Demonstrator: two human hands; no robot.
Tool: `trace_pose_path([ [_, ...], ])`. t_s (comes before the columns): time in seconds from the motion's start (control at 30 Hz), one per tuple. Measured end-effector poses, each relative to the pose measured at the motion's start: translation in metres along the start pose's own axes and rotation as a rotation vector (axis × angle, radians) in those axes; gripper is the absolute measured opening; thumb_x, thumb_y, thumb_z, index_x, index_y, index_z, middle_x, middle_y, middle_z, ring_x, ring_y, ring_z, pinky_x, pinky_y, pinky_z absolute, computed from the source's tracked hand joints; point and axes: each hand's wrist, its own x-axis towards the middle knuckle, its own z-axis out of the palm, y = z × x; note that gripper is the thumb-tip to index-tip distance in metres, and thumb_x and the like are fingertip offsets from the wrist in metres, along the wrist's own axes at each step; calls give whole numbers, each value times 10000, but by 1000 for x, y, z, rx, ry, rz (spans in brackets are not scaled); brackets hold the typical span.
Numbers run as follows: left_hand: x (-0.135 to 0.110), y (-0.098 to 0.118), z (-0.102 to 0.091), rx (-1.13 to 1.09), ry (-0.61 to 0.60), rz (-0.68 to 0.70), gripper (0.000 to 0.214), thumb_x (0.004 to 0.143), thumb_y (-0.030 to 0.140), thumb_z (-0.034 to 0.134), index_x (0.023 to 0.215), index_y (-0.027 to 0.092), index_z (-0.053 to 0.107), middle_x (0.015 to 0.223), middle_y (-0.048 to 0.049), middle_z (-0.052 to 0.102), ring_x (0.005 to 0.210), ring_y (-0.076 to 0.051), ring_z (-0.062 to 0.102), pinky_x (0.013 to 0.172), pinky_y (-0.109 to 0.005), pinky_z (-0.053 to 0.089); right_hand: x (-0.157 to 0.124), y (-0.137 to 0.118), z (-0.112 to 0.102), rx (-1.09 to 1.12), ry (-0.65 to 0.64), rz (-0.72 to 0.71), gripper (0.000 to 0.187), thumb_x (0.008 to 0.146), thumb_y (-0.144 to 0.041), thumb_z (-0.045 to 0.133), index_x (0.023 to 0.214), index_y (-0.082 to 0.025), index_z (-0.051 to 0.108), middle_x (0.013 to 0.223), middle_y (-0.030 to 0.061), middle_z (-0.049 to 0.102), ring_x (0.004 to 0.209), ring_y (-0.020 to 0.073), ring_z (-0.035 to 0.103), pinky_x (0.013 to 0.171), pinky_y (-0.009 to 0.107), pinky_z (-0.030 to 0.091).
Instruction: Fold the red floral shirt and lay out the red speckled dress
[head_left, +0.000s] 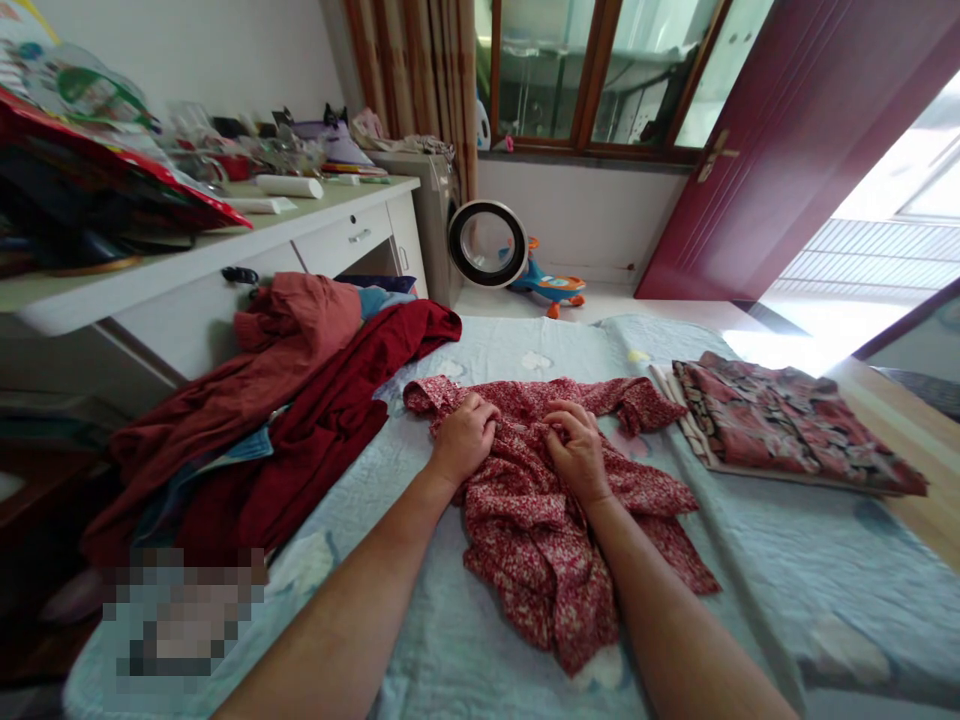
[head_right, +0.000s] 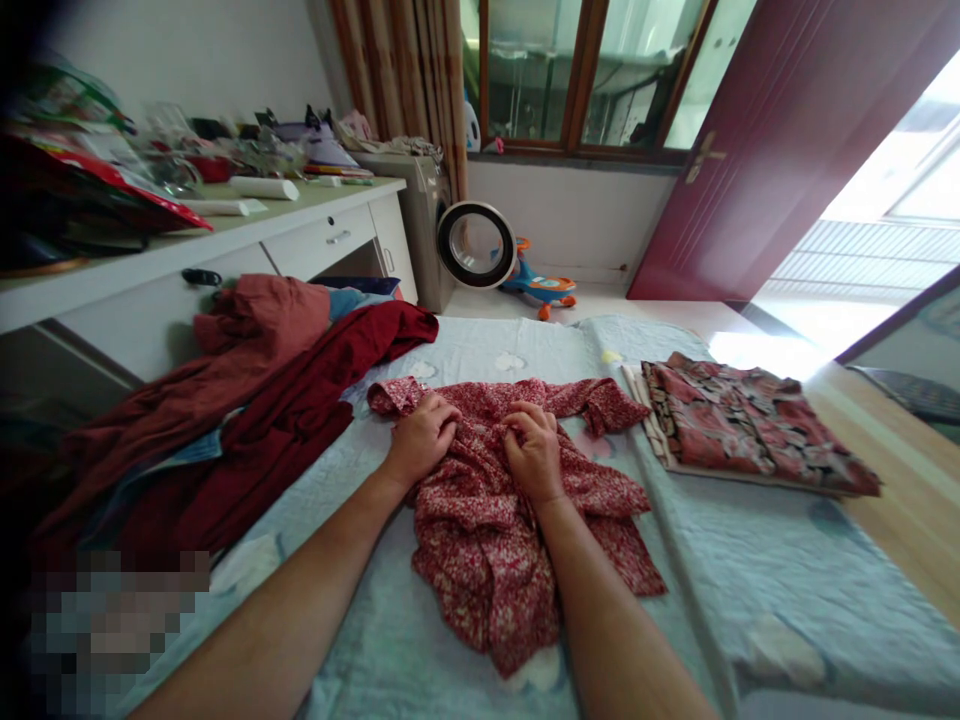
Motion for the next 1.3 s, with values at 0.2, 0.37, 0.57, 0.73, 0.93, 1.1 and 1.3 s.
trace_pose_path([
  [0.2, -3, 17, -9, -89, 208, 98, 204, 893, 126, 483, 1022, 222, 609, 1194, -56, 617, 1118, -189, 592, 966, -295, 482, -3, -9, -1, 129, 0, 32, 235, 875, -155, 456, 972, -266, 640, 1049, 52, 684, 988, 220, 618, 920, 362, 448],
  [0.37, -4, 21, -3, -157, 224, 82, 149, 919, 147, 462, 991, 217, 573, 1046, -45, 647, 1042, -175, 609, 949, -291, 482, -4, -10, -1, 137, 18, 30, 198, 852, -158, 469, 919, -255, 628, 896, 39, 655, 883, 219, 600, 856, 349, 459],
  [0.57, -3, 17, -3, -178, 261, 53, 192, 879, 108, 509, 979, 225, 624, 1087, -40, 640, 1071, -170, 602, 975, -286, 475, -2, -11, 0, 100, 32, -26, 233, 808, -94, 432, 827, -236, 616, 875, 52, 602, 904, 219, 566, 876, 367, 454],
  [0.73, -3, 17, -8, -220, 368, 62, 206, 879, 103, 497, 963, 215, 647, 1135, -54, 640, 1095, -172, 600, 989, -289, 467, -2, -4, 5, 88, 75, 13, 275, 804, -90, 436, 975, -224, 604, 954, 58, 638, 941, 218, 581, 901, 365, 450],
  [0.93, -3, 18, -9, -293, 204, 37, 112, 879, 194, 529, 896, 190, 639, 866, -27, 695, 816, -172, 643, 791, -283, 486, -1, -3, 5, 120, 77, -69, 252, 798, -45, 428, 893, -217, 586, 887, 30, 614, 885, 191, 583, 839, 333, 466],
  [1.1, 2, 14, -6, -414, 41, -59, 157, 884, 265, 537, 820, 182, 653, 830, -24, 693, 781, -169, 628, 752, -279, 454, 1, -12, 2, 118, 37, -117, 258, 835, -48, 434, 907, -216, 616, 892, 37, 609, 886, 192, 570, 842, 345, 468],
  [1.3, 4, 13, 1, -642, 12, -159, 167, 862, 300, 560, 790, 172, 640, 771, -8, 654, 734, -152, 591, 714, -260, 447, 1, -23, 1, 36, 34, -166, 240, 856, -62, 487, 877, -220, 666, 907, 44, 591, 912, 203, 534, 855, 367, 456],
])
